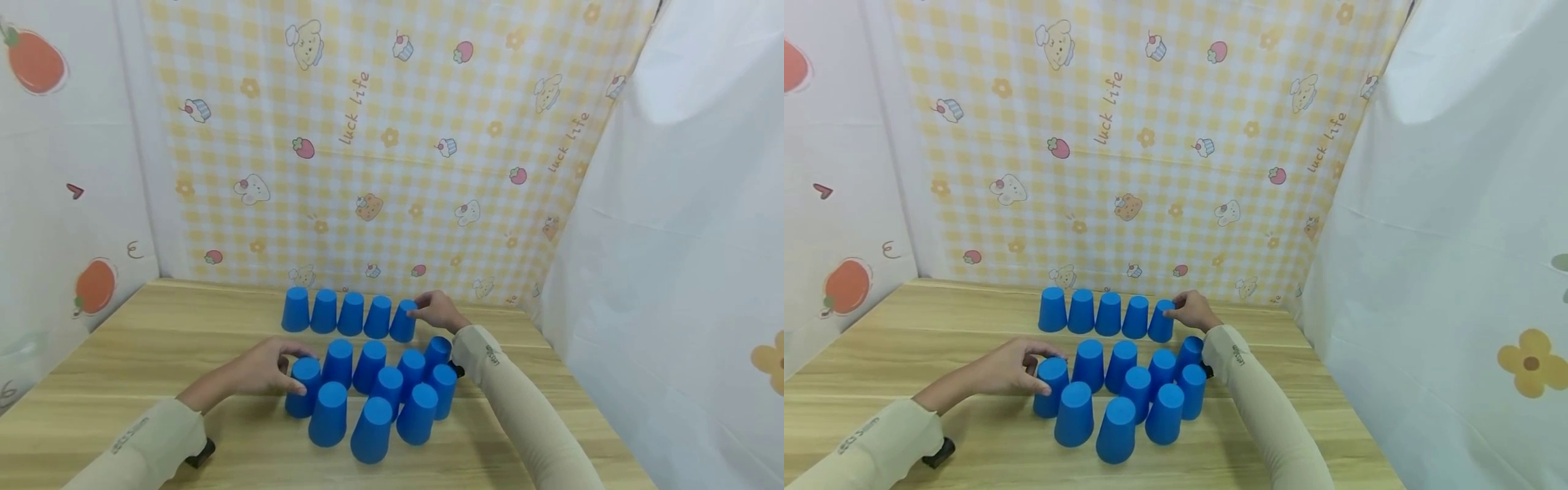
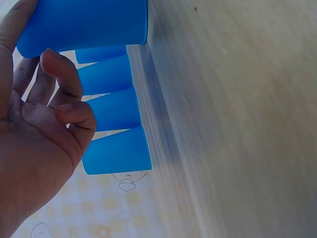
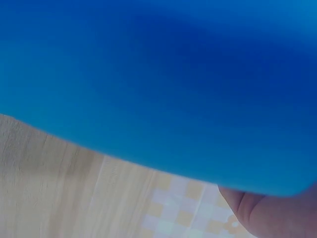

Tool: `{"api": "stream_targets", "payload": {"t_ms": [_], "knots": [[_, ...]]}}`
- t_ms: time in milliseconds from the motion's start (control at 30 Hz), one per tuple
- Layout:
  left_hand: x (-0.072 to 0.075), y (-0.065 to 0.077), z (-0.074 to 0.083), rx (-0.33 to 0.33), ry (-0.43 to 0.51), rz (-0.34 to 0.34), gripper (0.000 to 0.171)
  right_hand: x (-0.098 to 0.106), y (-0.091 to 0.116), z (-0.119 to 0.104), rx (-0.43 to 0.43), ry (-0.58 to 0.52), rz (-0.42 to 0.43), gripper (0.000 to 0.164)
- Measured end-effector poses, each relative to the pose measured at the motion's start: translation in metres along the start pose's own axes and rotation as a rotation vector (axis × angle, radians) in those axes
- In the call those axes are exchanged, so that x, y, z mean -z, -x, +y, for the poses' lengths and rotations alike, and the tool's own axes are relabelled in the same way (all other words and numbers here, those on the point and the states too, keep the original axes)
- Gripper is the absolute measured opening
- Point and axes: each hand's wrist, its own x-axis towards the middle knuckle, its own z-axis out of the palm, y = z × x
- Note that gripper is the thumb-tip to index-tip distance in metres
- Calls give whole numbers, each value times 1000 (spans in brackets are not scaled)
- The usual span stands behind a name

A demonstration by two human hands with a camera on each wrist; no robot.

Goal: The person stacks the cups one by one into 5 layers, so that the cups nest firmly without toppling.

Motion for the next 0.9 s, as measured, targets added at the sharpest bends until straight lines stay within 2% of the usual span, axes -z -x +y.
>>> {"api": "stream_targets", "payload": {"t_ms": [400,700,900], "knots": [[1,4,0,-18,20,-24,52,-1,1,5,-17,-46,-26,41],[5,7,-1,-83,-30,-32,54,6,8,1,-2,-44,-26,45],[7,7,-3,-80,-89,-9,57,7,13,-4,5,-64,-36,41]]}}
